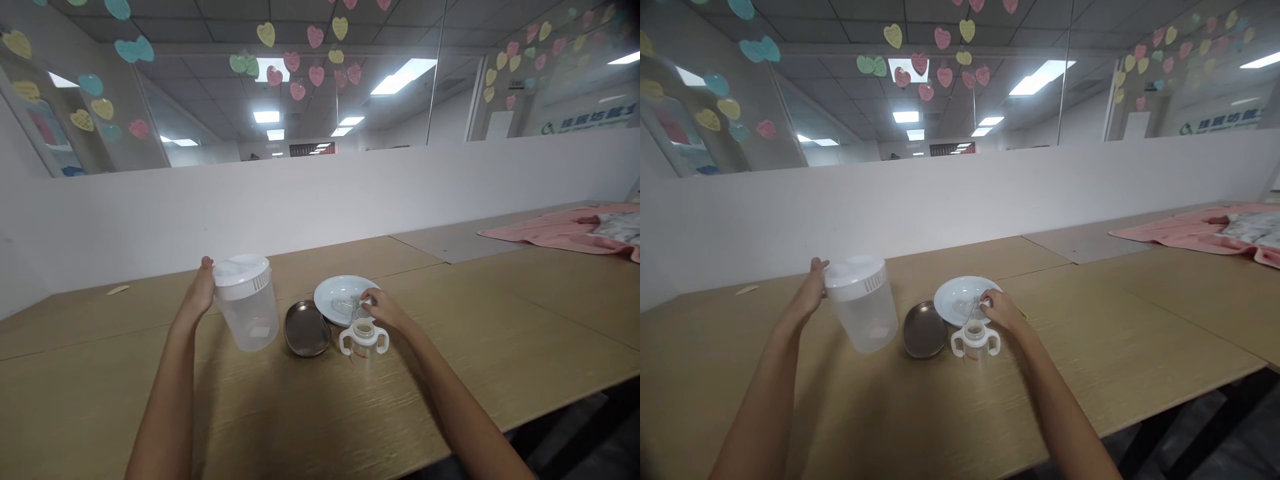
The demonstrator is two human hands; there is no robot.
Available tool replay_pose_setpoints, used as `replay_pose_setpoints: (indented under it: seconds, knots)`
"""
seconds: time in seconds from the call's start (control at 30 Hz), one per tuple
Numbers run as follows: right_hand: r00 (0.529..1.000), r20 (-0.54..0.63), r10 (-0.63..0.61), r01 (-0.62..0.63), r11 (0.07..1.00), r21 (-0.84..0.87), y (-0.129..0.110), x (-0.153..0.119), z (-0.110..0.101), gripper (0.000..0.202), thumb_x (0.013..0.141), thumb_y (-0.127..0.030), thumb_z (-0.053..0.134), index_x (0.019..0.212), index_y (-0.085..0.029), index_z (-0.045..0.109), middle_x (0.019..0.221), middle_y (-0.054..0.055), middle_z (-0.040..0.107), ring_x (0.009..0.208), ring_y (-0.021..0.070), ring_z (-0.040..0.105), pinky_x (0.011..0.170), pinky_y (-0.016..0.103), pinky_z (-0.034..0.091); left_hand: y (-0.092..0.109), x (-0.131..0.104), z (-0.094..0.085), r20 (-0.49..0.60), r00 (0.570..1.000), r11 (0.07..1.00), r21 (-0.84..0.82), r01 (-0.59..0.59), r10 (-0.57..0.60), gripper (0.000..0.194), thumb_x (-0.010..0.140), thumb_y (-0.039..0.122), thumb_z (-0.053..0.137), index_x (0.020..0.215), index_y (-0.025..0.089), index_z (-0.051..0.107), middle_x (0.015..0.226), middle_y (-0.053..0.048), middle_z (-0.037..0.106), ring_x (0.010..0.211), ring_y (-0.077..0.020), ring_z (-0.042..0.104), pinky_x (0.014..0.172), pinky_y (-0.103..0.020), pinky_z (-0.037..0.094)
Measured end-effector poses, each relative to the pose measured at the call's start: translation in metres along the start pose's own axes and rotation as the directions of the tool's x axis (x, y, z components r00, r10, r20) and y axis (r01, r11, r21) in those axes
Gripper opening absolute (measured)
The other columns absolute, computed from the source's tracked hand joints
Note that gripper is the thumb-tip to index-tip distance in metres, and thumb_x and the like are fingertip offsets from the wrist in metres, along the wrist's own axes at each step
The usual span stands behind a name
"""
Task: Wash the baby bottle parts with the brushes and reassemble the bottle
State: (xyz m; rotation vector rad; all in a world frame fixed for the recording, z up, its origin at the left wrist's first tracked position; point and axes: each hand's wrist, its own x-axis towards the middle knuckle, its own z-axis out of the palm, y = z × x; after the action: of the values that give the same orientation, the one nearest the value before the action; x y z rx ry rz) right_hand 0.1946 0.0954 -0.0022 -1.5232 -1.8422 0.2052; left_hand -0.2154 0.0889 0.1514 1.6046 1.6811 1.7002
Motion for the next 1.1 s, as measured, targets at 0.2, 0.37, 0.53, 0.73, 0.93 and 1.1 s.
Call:
replay_pose_setpoints:
  seconds: [0.2, 0.37, 0.53, 0.73, 0.93, 1.1]
  knots:
    - [1.0, -0.007, -0.004, 0.004, 1.0, -0.005, 0.0, -0.001, 0.001, 0.016, 0.071, -0.021, 0.052, 0.08, -0.019, 0.064, 0.084, 0.003, 0.068, 0.077, 0.0165, 0.058, 0.072, 0.025, 0.04, 0.0, -0.002, 0.029, 0.042, 0.975, 0.888, -0.406, 0.217, -0.219, 0.05, 0.083, 0.046, 0.044, 0.116, 0.011, 0.058, 0.113, -0.01, 0.064, 0.106, -0.0206, 0.059, 0.092, -0.03, 0.046]
    - [0.977, -0.211, 0.034, -0.04, 0.999, -0.025, 0.008, 0.001, 0.0, 0.019, 0.073, -0.022, 0.048, 0.083, -0.019, 0.064, 0.091, 0.005, 0.068, 0.09, 0.018, 0.059, 0.085, 0.027, 0.04, 0.017, -0.023, 0.051, -0.073, 0.994, 0.888, -0.458, 0.037, -0.08, 0.048, 0.082, 0.035, 0.047, 0.122, 0.01, 0.054, 0.127, -0.011, 0.055, 0.115, -0.0197, 0.053, 0.1, -0.03, 0.041]
    - [0.889, -0.391, 0.237, -0.271, 0.962, -0.032, 0.032, -0.004, -0.002, 0.027, 0.076, -0.023, 0.042, 0.088, -0.015, 0.065, 0.098, 0.01, 0.067, 0.093, 0.0214, 0.059, 0.085, 0.031, 0.041, 0.028, -0.052, 0.074, -0.062, 0.953, 0.949, -0.091, -0.301, 0.297, 0.048, 0.085, 0.043, 0.046, 0.125, 0.017, 0.055, 0.124, -0.011, 0.049, 0.122, -0.0228, 0.044, 0.11, -0.038, 0.029]
    - [0.767, -0.441, 0.466, -0.531, 0.847, -0.03, 0.056, -0.015, 0.0, 0.032, 0.078, -0.026, 0.042, 0.091, -0.012, 0.067, 0.09, 0.015, 0.069, 0.08, 0.0255, 0.064, 0.069, 0.033, 0.043, 0.028, -0.066, 0.079, 0.317, 0.866, 0.902, 0.062, -0.427, 0.388, 0.111, 0.061, 0.055, 0.072, 0.146, 0.02, 0.01, 0.141, -0.017, 0.02, 0.138, -0.0337, 0.015, 0.112, -0.052, 0.015]
    - [0.762, -0.409, 0.503, -0.575, 0.815, -0.069, 0.061, -0.015, 0.003, 0.031, 0.078, -0.027, 0.043, 0.088, -0.014, 0.07, 0.085, 0.015, 0.07, 0.078, 0.0245, 0.065, 0.069, 0.032, 0.043, 0.03, -0.074, 0.086, 0.453, 0.811, 0.889, 0.08, -0.451, 0.37, 0.13, 0.051, 0.048, 0.081, 0.145, 0.027, -0.005, 0.144, -0.018, 0.009, 0.139, -0.0376, 0.008, 0.11, -0.057, 0.014]
    - [0.77, -0.375, 0.517, -0.584, 0.808, -0.085, 0.062, -0.015, 0.003, 0.033, 0.078, -0.029, 0.043, 0.087, -0.014, 0.071, 0.083, 0.015, 0.07, 0.079, 0.0271, 0.065, 0.07, 0.035, 0.045, 0.039, -0.076, 0.084, 0.436, 0.783, 0.825, 0.141, -0.547, 0.445, 0.121, 0.056, 0.041, 0.078, 0.146, 0.026, -0.001, 0.14, -0.017, 0.014, 0.137, -0.0384, 0.014, 0.11, -0.056, 0.019]
